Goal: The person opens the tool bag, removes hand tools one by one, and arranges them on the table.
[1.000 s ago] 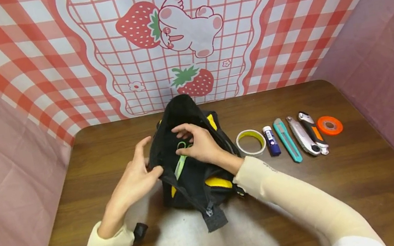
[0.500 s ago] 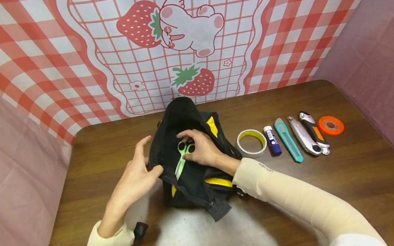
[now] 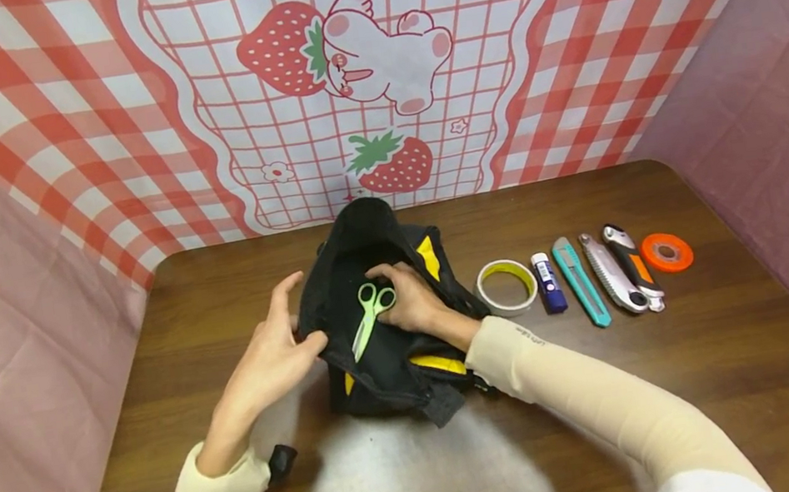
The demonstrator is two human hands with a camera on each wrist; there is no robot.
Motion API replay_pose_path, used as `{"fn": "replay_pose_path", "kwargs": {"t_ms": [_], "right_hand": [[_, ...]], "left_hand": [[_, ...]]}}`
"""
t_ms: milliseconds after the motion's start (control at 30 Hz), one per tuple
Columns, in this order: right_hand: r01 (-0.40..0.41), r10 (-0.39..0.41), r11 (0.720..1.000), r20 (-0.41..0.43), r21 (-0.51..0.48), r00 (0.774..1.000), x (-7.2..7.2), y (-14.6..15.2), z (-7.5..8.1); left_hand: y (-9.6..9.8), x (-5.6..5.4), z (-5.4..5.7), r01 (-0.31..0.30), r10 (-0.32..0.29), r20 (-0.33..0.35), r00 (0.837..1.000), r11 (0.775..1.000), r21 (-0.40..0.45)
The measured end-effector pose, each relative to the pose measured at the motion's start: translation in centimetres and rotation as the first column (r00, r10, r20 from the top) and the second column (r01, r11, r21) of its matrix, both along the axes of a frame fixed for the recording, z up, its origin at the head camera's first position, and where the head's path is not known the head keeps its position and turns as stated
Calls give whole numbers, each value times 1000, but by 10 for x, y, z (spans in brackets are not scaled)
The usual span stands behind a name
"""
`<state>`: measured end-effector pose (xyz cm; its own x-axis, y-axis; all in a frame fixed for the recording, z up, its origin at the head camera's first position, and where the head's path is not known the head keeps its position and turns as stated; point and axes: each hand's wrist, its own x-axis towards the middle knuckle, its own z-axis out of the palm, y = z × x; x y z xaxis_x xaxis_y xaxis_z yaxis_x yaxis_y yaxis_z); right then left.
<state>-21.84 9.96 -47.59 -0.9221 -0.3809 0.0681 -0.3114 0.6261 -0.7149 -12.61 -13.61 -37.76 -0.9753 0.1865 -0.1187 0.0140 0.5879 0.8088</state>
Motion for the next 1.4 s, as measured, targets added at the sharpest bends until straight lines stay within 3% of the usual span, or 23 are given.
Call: {"fn": "replay_pose_path", "kwargs": {"t_ms": [400,733,1100,1400], "right_hand": [[13,-13,999,-6,39,1000,-2,0,-1],[22,-25,998,48,63,999,-1,-1,5],[-82,81,996,-17,-27,997,-1,4,12],[-162,176,971,65,-174,982,1,7,17]], "left_hand": [[1,0,0,1,-1,9,1000,1000,5],[2,0,-1,-3,3,8,1000,1000,0],[2,0,0,-3,3,16,1000,1000,2],[2,-1,-1,1,-1,17,1000,1000,8]]}}
